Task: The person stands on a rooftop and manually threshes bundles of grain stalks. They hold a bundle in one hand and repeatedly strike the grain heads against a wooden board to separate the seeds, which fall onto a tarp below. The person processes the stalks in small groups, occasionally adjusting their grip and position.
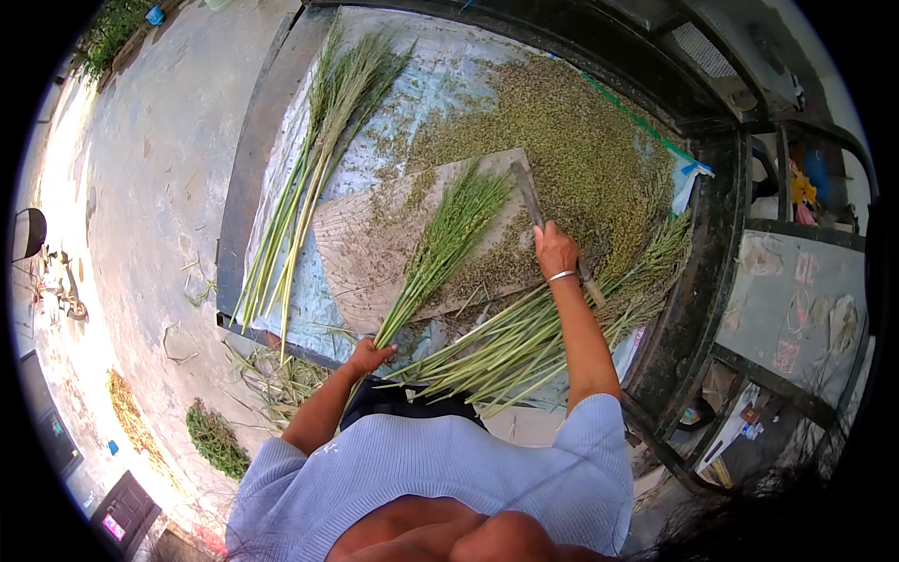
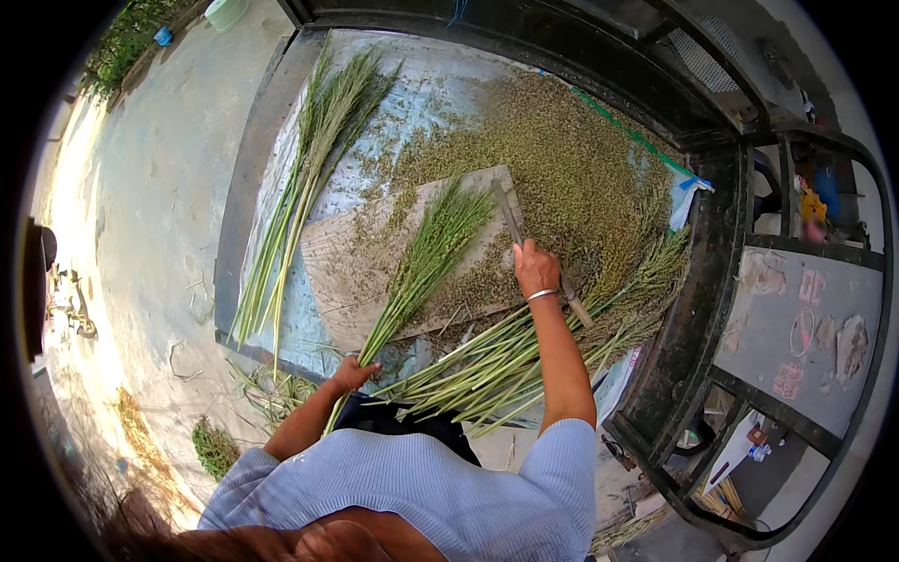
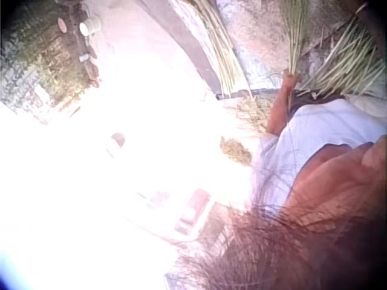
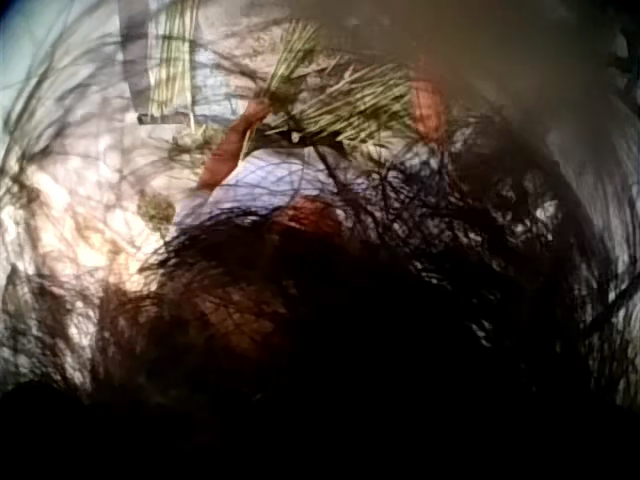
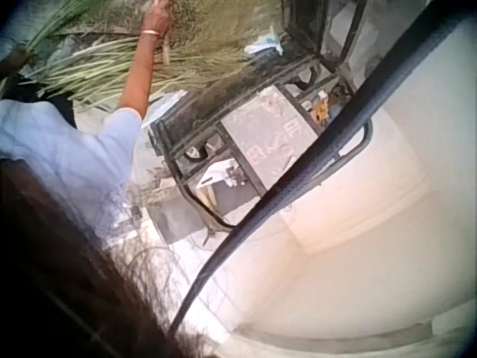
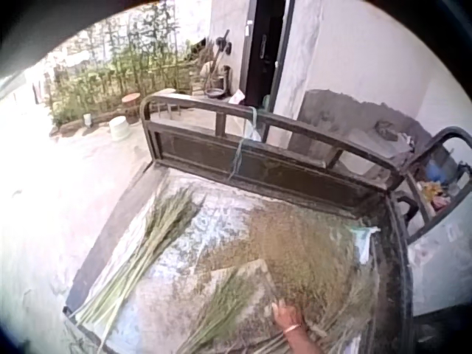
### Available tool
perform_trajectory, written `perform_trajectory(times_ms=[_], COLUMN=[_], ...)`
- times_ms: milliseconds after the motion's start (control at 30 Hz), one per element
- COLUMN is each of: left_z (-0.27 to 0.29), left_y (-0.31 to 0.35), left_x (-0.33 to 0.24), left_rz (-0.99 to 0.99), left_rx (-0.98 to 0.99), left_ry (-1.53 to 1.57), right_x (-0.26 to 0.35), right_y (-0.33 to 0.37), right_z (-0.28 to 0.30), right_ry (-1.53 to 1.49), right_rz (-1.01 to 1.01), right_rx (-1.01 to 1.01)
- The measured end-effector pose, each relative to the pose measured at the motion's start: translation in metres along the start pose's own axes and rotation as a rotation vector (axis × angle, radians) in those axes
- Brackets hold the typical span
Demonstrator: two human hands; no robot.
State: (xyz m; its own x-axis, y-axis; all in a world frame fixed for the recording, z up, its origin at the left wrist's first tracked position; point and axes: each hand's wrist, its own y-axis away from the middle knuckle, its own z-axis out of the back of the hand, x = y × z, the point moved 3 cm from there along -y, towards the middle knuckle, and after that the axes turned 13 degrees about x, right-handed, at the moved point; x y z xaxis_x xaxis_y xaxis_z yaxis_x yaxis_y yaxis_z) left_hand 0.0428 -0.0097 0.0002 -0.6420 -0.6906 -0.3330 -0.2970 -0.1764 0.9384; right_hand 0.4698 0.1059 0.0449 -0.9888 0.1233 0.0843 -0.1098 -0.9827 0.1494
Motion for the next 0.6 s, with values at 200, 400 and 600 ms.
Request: perform_trajectory(times_ms=[200,400,600], left_z=[-0.004,-0.006,-0.004], left_y=[-0.01,-0.007,-0.006], left_x=[0.016,0.001,0.005], left_rz=[-0.168,-0.165,-0.035], left_rx=[-0.014,0.001,-0.002], left_ry=[-0.006,0.067,0.02], right_x=[0.071,0.02,0.077], right_y=[0.049,0.008,0.044], right_z=[-0.043,-0.037,-0.036], right_ry=[-0.155,-0.052,-0.249], right_rz=[0.406,0.158,0.223], right_rx=[0.261,0.186,0.048])
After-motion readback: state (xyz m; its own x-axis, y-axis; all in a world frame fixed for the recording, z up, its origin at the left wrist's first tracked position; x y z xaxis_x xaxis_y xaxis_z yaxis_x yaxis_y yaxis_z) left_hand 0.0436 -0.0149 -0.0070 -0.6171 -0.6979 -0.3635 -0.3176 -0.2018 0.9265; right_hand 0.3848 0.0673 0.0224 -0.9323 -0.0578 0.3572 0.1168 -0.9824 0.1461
